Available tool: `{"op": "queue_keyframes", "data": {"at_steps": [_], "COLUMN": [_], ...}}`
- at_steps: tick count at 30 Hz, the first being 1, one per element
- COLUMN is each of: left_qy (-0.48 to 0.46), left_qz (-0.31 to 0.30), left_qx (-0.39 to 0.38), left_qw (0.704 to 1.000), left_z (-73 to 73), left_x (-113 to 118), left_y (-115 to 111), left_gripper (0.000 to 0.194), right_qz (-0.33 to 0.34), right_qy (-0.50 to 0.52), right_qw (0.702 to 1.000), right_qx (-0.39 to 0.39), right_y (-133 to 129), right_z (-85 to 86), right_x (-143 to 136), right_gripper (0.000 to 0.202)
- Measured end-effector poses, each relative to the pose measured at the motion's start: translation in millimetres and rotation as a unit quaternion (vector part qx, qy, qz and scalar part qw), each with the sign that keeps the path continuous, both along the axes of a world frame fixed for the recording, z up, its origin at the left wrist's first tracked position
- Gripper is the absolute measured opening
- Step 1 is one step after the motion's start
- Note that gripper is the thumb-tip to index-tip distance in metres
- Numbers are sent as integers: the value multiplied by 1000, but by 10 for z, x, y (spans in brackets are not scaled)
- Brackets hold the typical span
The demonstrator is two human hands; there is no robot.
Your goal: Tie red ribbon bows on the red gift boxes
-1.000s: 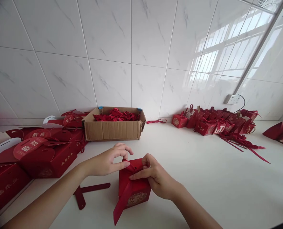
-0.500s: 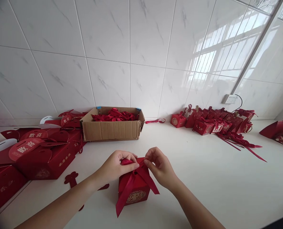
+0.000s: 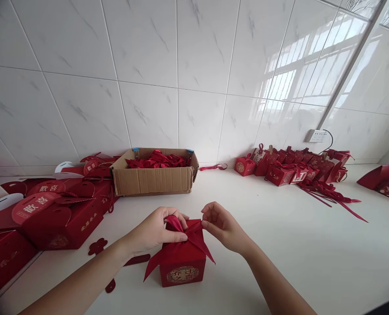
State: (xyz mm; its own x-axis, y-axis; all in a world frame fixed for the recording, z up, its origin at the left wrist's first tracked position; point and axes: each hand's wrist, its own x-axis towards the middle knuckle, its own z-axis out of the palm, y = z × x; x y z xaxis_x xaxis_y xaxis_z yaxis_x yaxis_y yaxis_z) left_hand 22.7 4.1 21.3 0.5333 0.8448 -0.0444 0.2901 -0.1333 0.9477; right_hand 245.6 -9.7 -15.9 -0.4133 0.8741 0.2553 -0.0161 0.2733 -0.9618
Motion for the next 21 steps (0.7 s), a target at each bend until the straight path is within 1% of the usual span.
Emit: {"op": "queue_keyframes", "data": {"at_steps": [2, 4, 7, 10, 15, 21], "left_qy": [-4, -10, -8, 18, 39, 50], "left_qz": [-5, -3, 29, 63, 51, 38], "left_qx": [-18, -19, 1, 22, 21, 28], "left_qw": [1000, 1000, 1000, 998, 998, 998], "left_z": [6, 6, -9, -23, -1, 18], "left_x": [-4, 4, 38, 76, 99, 87], "left_y": [-4, -12, -27, -41, -61, -62], "left_gripper": [29, 31, 31, 30, 26, 26], "right_qz": [22, 26, 0, -15, -5, 2], "right_qy": [-2, -5, -4, 11, 27, 36], "right_qw": [999, 999, 1000, 1000, 999, 999], "right_qx": [-22, -28, -24, -24, -25, -24], "right_y": [-1, -3, -9, -7, 11, 24], "right_z": [5, 4, -4, -7, 5, 21], "right_x": [-4, -15, -41, -52, -19, 19], "right_gripper": [24, 25, 25, 25, 26, 32]}}
